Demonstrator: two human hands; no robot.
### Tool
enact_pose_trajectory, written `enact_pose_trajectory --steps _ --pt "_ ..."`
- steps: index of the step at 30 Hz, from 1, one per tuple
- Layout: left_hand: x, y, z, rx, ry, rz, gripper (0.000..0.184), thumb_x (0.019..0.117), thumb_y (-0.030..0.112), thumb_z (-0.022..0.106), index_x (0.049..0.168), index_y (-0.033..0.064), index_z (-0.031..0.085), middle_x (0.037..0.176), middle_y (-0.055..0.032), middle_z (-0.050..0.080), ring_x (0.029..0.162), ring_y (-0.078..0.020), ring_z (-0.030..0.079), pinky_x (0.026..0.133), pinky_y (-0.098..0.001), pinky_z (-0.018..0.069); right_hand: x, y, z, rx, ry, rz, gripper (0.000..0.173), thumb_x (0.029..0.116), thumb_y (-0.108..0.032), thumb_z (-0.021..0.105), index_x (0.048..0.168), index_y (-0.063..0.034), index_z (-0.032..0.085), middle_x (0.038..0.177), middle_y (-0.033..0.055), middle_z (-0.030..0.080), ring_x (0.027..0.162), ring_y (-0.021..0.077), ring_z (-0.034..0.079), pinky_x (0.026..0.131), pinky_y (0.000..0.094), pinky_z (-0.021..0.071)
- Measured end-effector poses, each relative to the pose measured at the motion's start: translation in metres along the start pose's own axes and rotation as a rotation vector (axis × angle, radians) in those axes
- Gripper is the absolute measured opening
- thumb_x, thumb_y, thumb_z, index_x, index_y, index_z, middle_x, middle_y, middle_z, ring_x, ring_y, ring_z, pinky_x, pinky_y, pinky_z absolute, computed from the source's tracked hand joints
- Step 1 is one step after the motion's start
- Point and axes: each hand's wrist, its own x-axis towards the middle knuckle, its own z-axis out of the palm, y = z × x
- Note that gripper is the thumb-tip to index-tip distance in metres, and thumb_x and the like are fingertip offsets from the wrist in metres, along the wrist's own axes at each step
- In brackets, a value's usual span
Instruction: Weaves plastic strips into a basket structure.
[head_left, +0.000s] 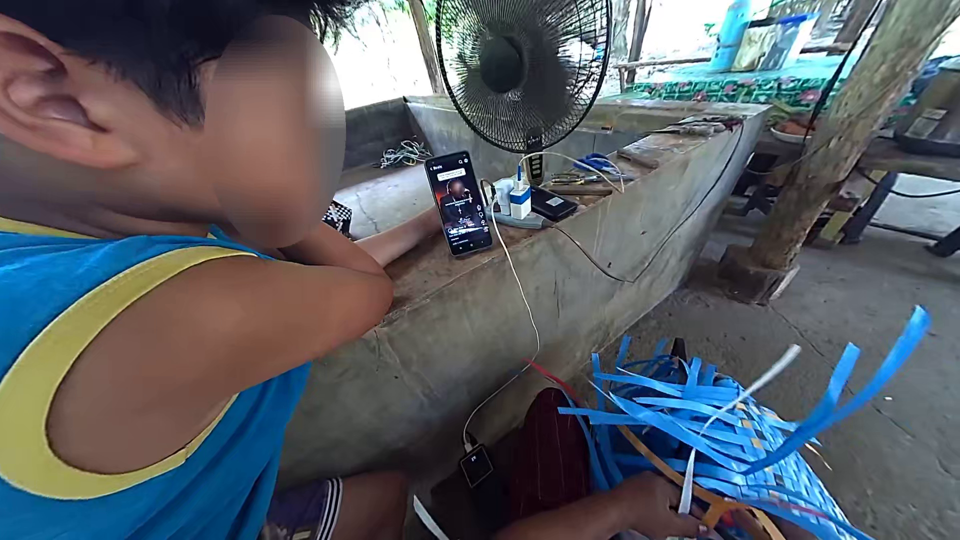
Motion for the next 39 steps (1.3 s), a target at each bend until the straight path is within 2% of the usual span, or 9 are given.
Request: enact_pose_trajectory --steps 6,9,13,17,24,30,34,36,39 --pt "0.004 0.004 -0.002 -0.056 0.012 -0.149 0.038 0.1074 0.022 0.052 0.125 -0.0101 0.064 0.113 -0.0301 0.068 0.110 -0.0407 0.066 0.102 -0.0573 0.0461 -0.023 -0.008 0.015 -0.061 0.214 -0.594 0.018 0.0922 -0.010 0.069 0.100 0.0044 0.076 0.109 0.0309 0.068 0.111 0.0548 0.059 0.101 0.0696 0.0395" --pt "-0.005 0.011 0.002 -0.008 0.091 -0.104 0.036 0.1020 0.015 0.060 0.129 -0.0099 0.061 0.119 -0.0310 0.067 0.114 -0.0432 0.065 0.103 -0.0598 0.0473 -0.027 -0.015 0.029 0.046 0.151 -0.738 0.020 0.0966 -0.001 0.058 0.104 0.0069 0.074 0.111 0.0282 0.071 0.111 0.0483 0.065 0.103 0.0615 0.0467" --pt "-0.022 -0.005 0.012 0.101 0.385 0.145 0.034 0.0927 0.020 0.073 0.116 -0.0049 0.071 0.111 -0.0242 0.071 0.109 -0.0376 0.068 0.100 -0.0561 0.0499 -0.026 -0.030 0.031 0.020 0.086 -0.720 0.026 0.0939 0.006 0.055 0.102 0.0001 0.079 0.105 0.0243 0.073 0.103 0.0481 0.067 0.097 0.0660 0.0464" --pt "-0.057 -0.002 0.000 -0.135 0.641 0.307 0.020 0.0941 0.008 0.065 0.103 -0.0070 0.075 0.107 -0.0203 0.072 0.106 -0.0250 0.065 0.101 -0.0377 0.0487 -0.026 -0.040 0.033 -0.041 0.076 -0.618 0.023 0.0935 0.003 0.058 0.105 0.0022 0.078 0.110 0.0285 0.072 0.105 0.0531 0.066 0.096 0.0725 0.0429" --pt "-0.135 0.045 -0.129 -0.318 1.026 0.242 0.041 0.1017 0.024 0.055 0.125 -0.0094 0.057 0.092 -0.0025 0.070 0.083 -0.0095 0.068 0.084 -0.0324 0.0582 -0.023 -0.043 0.032 -0.037 0.038 -0.594 0.020 0.0931 -0.001 0.062 0.105 0.0018 0.078 0.109 0.0297 0.071 0.106 0.0551 0.064 0.097 0.0755 0.0384" --pt "-0.193 0.089 -0.275 0.658 1.576 0.149 0.037 0.1026 0.018 0.051 0.129 -0.0032 0.065 0.118 -0.0204 0.069 0.110 -0.0310 0.065 0.096 -0.0483 0.0526 -0.027 -0.042 0.040 -0.053 0.113 -0.602 0.021 0.0925 -0.004 0.062 0.105 -0.0006 0.079 0.106 0.0300 0.070 0.104 0.0562 0.063 0.096 0.0765 0.0370" --pt "-0.186 0.127 -0.321 0.448 1.689 -0.069 0.062 0.1007 0.014 0.060 0.156 0.0021 0.035 0.156 -0.0262 0.039 0.142 -0.0385 0.042 0.112 -0.0508 0.0415 -0.029 -0.040 0.041 -0.079 0.119 -0.572 0.020 0.0952 -0.006 0.061 0.105 -0.0016 0.078 0.109 0.0285 0.071 0.107 0.0563 0.062 0.098 0.0755 0.0360" --pt "-0.176 0.174 -0.321 0.160 1.668 -0.198 0.074 0.1010 0.004 0.058 0.162 0.0008 0.016 0.157 -0.0286 0.036 0.142 -0.0360 0.044 0.111 -0.0460 0.0437 -0.030 -0.040 0.041 -0.080 0.119 -0.567 0.020 0.0946 -0.006 0.062 0.105 -0.0014 0.078 0.108 0.0283 0.071 0.107 0.0561 0.062 0.099 0.0753 0.0357" --pt "-0.171 0.192 -0.326 -0.078 1.620 -0.207 0.071 0.1024 -0.002 0.049 0.162 0.0029 0.011 0.153 -0.0297 0.041 0.134 -0.0331 0.053 0.107 -0.0433 0.0459 -0.030 -0.039 0.041 -0.078 0.131 -0.571 0.020 0.0940 -0.005 0.062 0.105 -0.0013 0.078 0.106 0.0284 0.071 0.106 0.0561 0.062 0.098 0.0747 0.0363"
